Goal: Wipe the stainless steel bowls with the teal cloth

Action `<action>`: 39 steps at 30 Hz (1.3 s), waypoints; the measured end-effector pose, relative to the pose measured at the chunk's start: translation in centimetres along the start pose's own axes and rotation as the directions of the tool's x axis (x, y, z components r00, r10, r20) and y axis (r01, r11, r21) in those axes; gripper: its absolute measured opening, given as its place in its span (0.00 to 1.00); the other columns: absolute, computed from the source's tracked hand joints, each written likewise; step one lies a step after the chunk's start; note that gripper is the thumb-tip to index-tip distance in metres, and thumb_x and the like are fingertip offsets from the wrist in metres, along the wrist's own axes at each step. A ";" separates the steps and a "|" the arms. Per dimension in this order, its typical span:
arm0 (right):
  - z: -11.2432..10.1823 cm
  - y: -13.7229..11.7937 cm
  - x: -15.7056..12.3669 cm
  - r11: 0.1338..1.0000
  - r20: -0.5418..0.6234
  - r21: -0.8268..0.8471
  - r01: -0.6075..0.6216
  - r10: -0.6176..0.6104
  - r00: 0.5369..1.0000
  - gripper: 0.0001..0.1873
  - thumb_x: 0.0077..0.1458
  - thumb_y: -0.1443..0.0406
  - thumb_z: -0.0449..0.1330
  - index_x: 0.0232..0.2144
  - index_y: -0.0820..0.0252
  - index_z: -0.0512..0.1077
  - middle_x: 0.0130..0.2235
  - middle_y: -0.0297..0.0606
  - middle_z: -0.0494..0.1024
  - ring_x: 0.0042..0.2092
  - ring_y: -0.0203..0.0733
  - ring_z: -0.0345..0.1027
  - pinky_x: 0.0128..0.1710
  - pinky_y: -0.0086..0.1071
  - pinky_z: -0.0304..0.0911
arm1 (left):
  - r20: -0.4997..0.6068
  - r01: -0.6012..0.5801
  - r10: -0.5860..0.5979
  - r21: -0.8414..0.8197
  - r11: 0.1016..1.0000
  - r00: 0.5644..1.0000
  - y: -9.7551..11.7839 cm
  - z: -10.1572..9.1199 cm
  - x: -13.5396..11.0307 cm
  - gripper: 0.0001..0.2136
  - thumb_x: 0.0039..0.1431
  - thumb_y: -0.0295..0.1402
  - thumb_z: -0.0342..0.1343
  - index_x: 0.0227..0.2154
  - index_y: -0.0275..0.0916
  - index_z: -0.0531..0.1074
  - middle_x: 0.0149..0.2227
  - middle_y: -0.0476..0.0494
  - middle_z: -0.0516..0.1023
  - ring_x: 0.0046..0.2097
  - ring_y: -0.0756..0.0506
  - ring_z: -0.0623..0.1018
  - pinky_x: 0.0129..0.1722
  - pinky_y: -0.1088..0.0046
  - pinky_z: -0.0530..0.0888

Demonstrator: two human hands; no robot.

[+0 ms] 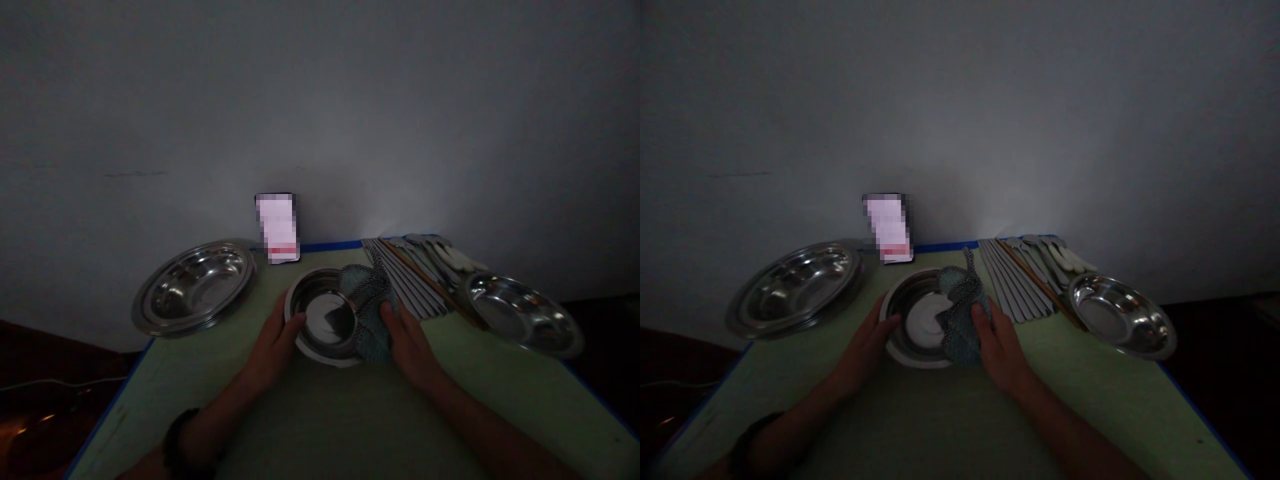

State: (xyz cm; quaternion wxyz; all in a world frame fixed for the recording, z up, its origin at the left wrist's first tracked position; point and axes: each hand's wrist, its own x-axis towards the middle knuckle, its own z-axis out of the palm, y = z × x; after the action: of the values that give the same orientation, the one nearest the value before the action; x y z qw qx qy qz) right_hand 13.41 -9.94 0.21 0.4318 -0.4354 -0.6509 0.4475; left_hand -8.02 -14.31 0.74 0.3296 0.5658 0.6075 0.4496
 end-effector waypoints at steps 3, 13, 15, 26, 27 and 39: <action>-0.1 0.3 -0.3 0.999 -0.059 -0.018 0.031 -0.032 0.998 0.27 0.60 0.47 0.45 0.48 0.57 0.71 0.44 0.41 0.78 0.49 0.46 0.69 0.50 0.36 0.62 | -0.037 -0.035 0.035 -0.005 0.999 0.999 -0.1 0.0 -0.1 0.23 0.60 0.38 0.47 0.58 0.39 0.58 0.57 0.39 0.68 0.57 0.38 0.68 0.58 0.55 0.63; -0.9 -0.8 -0.5 0.989 -0.386 -0.149 0.020 -0.077 0.919 0.22 0.59 0.50 0.45 0.39 0.55 0.72 0.37 0.43 0.76 0.43 0.49 0.69 0.45 0.41 0.63 | -0.099 -0.106 0.095 -0.111 0.988 0.991 -0.4 -0.2 0.1 0.23 0.58 0.37 0.51 0.57 0.43 0.62 0.59 0.41 0.68 0.58 0.39 0.68 0.57 0.55 0.65; -1.7 -1.3 -0.4 0.977 -0.506 -0.213 0.002 -0.112 0.856 0.21 0.61 0.53 0.43 0.39 0.56 0.70 0.38 0.46 0.75 0.45 0.51 0.68 0.46 0.44 0.62 | -0.069 -0.076 0.066 -0.150 0.986 0.995 -0.3 -0.2 0.2 0.24 0.58 0.36 0.51 0.58 0.43 0.62 0.59 0.42 0.68 0.58 0.38 0.68 0.58 0.55 0.64; -0.3 -2.2 0.2 0.889 0.141 -0.424 0.172 -0.122 0.982 0.15 0.59 0.61 0.50 0.47 0.60 0.65 0.41 0.44 0.76 0.41 0.47 0.71 0.42 0.40 0.64 | 0.131 -0.057 0.095 -0.271 0.961 0.987 0.8 -0.3 -0.7 0.13 0.55 0.32 0.54 0.44 0.44 0.76 0.39 0.51 0.81 0.41 0.45 0.78 0.41 0.70 0.72; -0.1 -2.1 0.3 0.875 0.129 -0.461 0.148 -0.100 0.987 0.13 0.59 0.62 0.49 0.43 0.60 0.65 0.38 0.43 0.76 0.38 0.46 0.71 0.38 0.38 0.64 | 0.131 -0.049 0.087 -0.273 0.961 0.988 1.0 -0.3 -0.8 0.13 0.54 0.32 0.54 0.42 0.44 0.76 0.37 0.51 0.81 0.39 0.45 0.78 0.39 0.71 0.72; 1.5 -3.6 6.4 0.574 0.304 -0.773 0.270 -0.039 0.952 0.09 0.45 0.68 0.65 0.32 0.59 0.71 0.34 0.49 0.79 0.35 0.53 0.72 0.31 0.36 0.58 | -0.020 0.043 -0.044 -0.043 0.998 0.999 1.0 0.0 -0.5 0.11 0.48 0.34 0.52 0.30 0.37 0.77 0.26 0.50 0.76 0.32 0.43 0.74 0.31 0.70 0.70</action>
State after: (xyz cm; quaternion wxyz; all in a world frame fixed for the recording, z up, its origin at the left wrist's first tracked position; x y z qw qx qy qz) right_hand 9.80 -4.91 4.39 0.1381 -0.4633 -0.8677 0.1157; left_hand -7.51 -14.88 1.63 0.3450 0.5405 0.6133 0.4612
